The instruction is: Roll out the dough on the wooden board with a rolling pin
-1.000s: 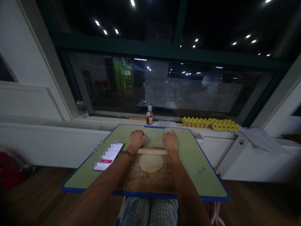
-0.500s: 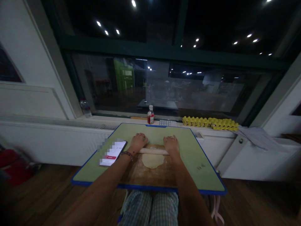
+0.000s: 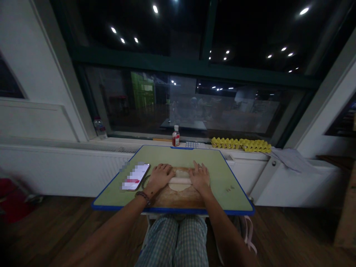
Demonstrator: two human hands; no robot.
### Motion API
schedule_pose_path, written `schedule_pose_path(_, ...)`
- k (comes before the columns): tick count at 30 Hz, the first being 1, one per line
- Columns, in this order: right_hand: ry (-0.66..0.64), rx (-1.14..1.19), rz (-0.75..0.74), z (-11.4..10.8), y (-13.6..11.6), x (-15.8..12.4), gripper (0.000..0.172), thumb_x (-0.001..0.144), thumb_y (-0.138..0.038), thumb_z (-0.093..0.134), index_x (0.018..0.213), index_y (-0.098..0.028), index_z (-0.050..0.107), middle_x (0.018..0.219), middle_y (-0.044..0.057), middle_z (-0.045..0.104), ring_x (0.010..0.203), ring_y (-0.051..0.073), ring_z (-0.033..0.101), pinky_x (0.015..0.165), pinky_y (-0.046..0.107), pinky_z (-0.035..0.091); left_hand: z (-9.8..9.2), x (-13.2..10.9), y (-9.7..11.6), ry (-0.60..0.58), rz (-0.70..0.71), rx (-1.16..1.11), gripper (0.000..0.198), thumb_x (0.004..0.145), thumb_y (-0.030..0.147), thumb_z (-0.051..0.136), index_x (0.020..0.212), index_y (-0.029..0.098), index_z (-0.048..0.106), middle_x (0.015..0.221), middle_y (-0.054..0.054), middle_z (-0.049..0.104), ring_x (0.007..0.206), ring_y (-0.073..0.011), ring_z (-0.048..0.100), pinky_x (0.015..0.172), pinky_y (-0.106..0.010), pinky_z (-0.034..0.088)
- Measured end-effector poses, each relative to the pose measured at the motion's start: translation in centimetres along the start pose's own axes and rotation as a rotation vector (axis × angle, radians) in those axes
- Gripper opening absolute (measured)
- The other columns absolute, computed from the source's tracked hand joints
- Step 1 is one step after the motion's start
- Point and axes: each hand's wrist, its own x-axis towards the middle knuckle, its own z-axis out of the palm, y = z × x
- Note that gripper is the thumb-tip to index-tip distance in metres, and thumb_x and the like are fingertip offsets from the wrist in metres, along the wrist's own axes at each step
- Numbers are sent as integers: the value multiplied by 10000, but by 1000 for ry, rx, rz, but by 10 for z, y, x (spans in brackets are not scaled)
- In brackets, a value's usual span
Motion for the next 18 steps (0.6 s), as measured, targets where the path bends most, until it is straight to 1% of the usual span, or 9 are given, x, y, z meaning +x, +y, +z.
schedule_pose_path(3, 127, -21, -18, 0, -3, -23, 538, 1003, -355, 321, 1486, -145, 430, 1459, 128, 519, 1411, 298, 358, 1143, 450, 240, -2, -18, 2, 54, 81, -26, 331, 982, 352, 386, 1146, 217, 641, 1234, -71, 667, 1198, -257, 527, 1070, -443, 329)
schedule_pose_path(5, 181, -25, -57, 1, -5, -35, 529, 1008, -332, 295, 1460, -115, 466, 1468, 129, 509, 1395, 293, 384, 1156, 445, 232, -2, -29, 2, 84, 98, -79, 357, 979, 377, 402, 1236, 238, 606, 1301, -43, 644, 1249, -243, 508, 1103, -430, 309)
schedule_pose_path(8, 222, -29, -54, 2, -8, -45, 519, 1005, -321, 297, 1422, -102, 515, 1463, 139, 510, 1395, 298, 388, 1157, 461, 234, -1, -37, 1, 85, 76, -127, 420, 975, 446, 408, 1316, 257, 564, 1345, -30, 625, 1277, -241, 506, 1109, -423, 320)
schedule_pose_path(11, 180, -19, -37, -1, -9, -40, 522, 999, -323, 306, 1410, -93, 529, 1440, 139, 535, 1403, 293, 378, 1170, 461, 204, -1, -33, 0, 70, 57, -128, 433, 974, 472, 408, 1305, 250, 575, 1346, -37, 626, 1270, -239, 521, 1094, -409, 344)
schedule_pose_path(14, 95, 2, -1, -7, -10, -24, 537, 997, -341, 306, 1429, -94, 507, 1417, 132, 559, 1409, 291, 370, 1171, 455, 192, -1, -19, 1, 47, 42, -99, 413, 974, 453, 414, 1248, 217, 614, 1292, -54, 658, 1231, -247, 546, 1083, -407, 353)
schedule_pose_path(16, 43, 4, 7, -10, -11, -12, 533, 1002, -349, 297, 1434, -118, 507, 1430, 123, 548, 1412, 294, 366, 1164, 458, 200, 0, -8, 2, 39, 19, -66, 408, 972, 434, 418, 1226, 194, 628, 1270, -71, 669, 1204, -263, 558, 1065, -426, 364)
schedule_pose_path(18, -10, -1, 0, -12, -10, 0, 506, 1007, -356, 294, 1404, -171, 548, 1458, 102, 523, 1410, 291, 370, 1156, 462, 208, 2, 3, 3, 42, -15, -44, 409, 968, 421, 417, 1217, 177, 631, 1259, -88, 671, 1178, -275, 567, 1021, -431, 396)
